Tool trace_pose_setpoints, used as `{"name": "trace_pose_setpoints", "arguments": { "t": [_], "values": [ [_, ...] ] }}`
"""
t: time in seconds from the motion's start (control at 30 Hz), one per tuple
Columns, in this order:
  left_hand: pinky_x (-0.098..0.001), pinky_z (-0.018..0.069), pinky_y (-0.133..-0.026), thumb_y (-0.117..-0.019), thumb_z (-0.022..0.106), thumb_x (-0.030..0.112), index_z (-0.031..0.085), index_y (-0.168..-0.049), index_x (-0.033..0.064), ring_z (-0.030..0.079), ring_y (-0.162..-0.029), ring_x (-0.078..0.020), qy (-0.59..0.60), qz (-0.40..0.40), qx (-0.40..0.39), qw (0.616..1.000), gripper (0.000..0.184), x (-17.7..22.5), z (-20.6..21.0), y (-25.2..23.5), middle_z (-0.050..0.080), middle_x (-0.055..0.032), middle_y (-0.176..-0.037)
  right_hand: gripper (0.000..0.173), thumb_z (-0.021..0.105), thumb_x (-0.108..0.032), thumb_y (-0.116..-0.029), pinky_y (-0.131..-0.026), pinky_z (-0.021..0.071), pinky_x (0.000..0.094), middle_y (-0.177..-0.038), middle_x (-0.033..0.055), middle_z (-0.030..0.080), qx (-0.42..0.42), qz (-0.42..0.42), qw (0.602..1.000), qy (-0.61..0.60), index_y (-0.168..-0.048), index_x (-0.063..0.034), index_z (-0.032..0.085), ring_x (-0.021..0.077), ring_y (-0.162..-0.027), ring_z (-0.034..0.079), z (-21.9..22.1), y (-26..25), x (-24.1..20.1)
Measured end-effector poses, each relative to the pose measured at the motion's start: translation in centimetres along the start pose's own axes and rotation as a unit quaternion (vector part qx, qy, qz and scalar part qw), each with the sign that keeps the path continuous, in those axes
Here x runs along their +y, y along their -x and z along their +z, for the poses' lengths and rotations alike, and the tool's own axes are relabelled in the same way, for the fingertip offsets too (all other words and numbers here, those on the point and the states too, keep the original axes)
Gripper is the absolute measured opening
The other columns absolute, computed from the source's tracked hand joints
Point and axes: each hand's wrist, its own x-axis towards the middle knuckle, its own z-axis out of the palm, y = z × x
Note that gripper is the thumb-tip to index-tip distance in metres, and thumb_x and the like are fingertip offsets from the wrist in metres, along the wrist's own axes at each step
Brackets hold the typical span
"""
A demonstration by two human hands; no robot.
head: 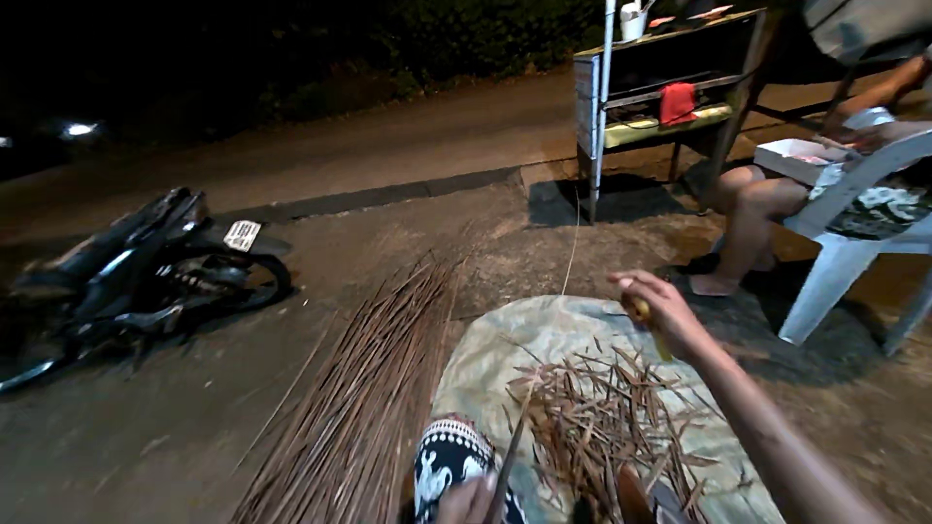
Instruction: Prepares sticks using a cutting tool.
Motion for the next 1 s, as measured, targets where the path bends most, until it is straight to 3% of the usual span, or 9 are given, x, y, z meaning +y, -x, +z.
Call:
{"name": "trace_pose_setpoints", "arguments": {
  "t": [0.1, 0.2, 0.27, 0.37, 0.6, 0.77, 0.83, 0.9, 1.0],
  "values": [
    [-0.0206, 0.0477, -0.055, -0.1105, 0.04, 0.022, 0.065, -0.092, 0.0012, 0.051, -0.053, -0.0018, 0.124, -0.059, -0.022, 0.99, 0.037, 0.8, 0.8, -5.8, 0.055, 0.0054, -0.065, 0.022, 0.059, -0.007, -0.0983, -0.065, 0.0481, 0.0313, -0.091, 0.0093, 0.065, -0.156, 0.014, 0.972, 0.174, -0.115, 0.0051, 0.066, 0.0119, -0.069, 0.055, 5.8, 2.2, 0.1],
    [-0.0188, 0.0442, -0.051, -0.111, 0.04, 0.018, 0.064, -0.089, 0.0012, 0.047, -0.048, -0.0011, 0.203, -0.045, -0.006, 0.978, 0.037, 2.6, 2.2, -10.2, 0.05, 0.0074, -0.059, 0.023, 0.058, -0.012, -0.0991, -0.077, 0.0518, 0.0516, -0.094, 0.0189, 0.067, -0.265, 0.044, 0.912, 0.312, -0.116, 0.001, 0.068, 0.0314, -0.082, 0.064, 9.8, 4.3, 0.0],
    [-0.019, 0.0465, -0.053, -0.1087, 0.04, 0.009, 0.064, -0.09, -0.0007, 0.048, -0.049, -0.001, 0.226, -0.032, 0.001, 0.974, 0.031, 3.6, 3.2, -11.9, 0.051, 0.0072, -0.059, 0.026, 0.054, -0.015, -0.1023, -0.084, 0.051, 0.058, -0.098, 0.0231, 0.068, -0.282, 0.068, 0.873, 0.392, -0.12, -0.0001, 0.065, 0.0399, -0.093, 0.067, 11.0, 5.1, -0.4],
    [-0.0189, 0.0474, -0.053, -0.1065, 0.041, 0.004, 0.064, -0.094, -0.0038, 0.049, -0.05, -0.0007, 0.235, -0.024, 0.003, 0.972, 0.028, 3.9, 5.0, -13.7, 0.053, 0.0057, -0.061, 0.027, 0.05, -0.016, -0.1051, -0.088, 0.0509, 0.0589, -0.104, 0.0252, 0.069, -0.252, 0.089, 0.841, 0.47, -0.124, -0.0003, 0.062, 0.0432, -0.103, 0.067, 11.0, 5.0, -0.3],
    [-0.0226, 0.0432, -0.058, -0.1099, 0.045, 0.017, 0.064, -0.085, -0.0028, 0.046, -0.056, -0.0043, 0.174, 0.004, -0.035, 0.984, 0.037, 2.3, 8.0, -15.6, 0.05, 0.0013, -0.066, 0.027, 0.051, -0.015, -0.1051, -0.088, 0.0516, 0.0615, -0.112, 0.0255, 0.07, -0.184, 0.107, 0.797, 0.565, -0.126, -0.0013, 0.062, 0.0456, -0.106, 0.068, 7.4, 2.6, 3.2],
    [-0.022, 0.0455, -0.056, -0.1118, 0.041, 0.022, 0.063, -0.091, -0.0019, 0.048, -0.054, -0.0042, 0.205, -0.033, -0.097, 0.973, 0.038, 1.3, 9.8, -16.1, 0.051, 0.0021, -0.066, 0.028, 0.048, -0.012, -0.1053, -0.087, 0.0516, 0.0631, -0.114, 0.0264, 0.069, -0.152, 0.113, 0.783, 0.593, -0.128, -0.0004, 0.061, 0.0471, -0.105, 0.068, 5.8, 1.9, 5.4],
    [-0.0235, 0.0487, -0.062, -0.1126, 0.039, 0.023, 0.063, -0.102, -0.0042, 0.051, -0.06, -0.0058, 0.23, -0.074, -0.136, 0.961, 0.038, 1.6, 9.8, -15.5, 0.054, -0.0003, -0.075, 0.03, 0.046, -0.013, -0.1069, -0.088, 0.0513, 0.0637, -0.116, 0.0272, 0.069, -0.123, 0.131, 0.782, 0.597, -0.131, -0.0008, 0.06, 0.0481, -0.106, 0.068, 4.8, 1.5, 6.0],
    [-0.0203, 0.0479, -0.056, -0.1133, 0.036, 0.026, 0.06, -0.102, -0.0004, 0.051, -0.056, -0.0044, 0.258, -0.118, -0.18, 0.942, 0.038, 1.8, 9.8, -14.5, 0.051, 0.003, -0.069, 0.032, 0.044, -0.014, -0.1079, -0.088, 0.0512, 0.064, -0.118, 0.0275, 0.068, -0.094, 0.15, 0.773, 0.61, -0.134, -0.0014, 0.059, 0.0483, -0.107, 0.067, 3.3, 1.0, 6.5],
    [-0.0156, 0.0402, -0.045, -0.114, 0.031, 0.03, 0.051, -0.091, 0.0092, 0.043, -0.045, -0.0017, 0.298, -0.151, -0.229, 0.914, 0.038, 1.5, 10.1, -13.8, 0.043, 0.0077, -0.057, 0.032, 0.044, -0.015, -0.108, -0.088, 0.0512, 0.0641, -0.116, 0.0281, 0.069, -0.078, 0.157, 0.762, 0.624, -0.132, -0.0013, 0.06, 0.0491, -0.107, 0.067, 1.2, 0.4, 7.3]
  ]
}}
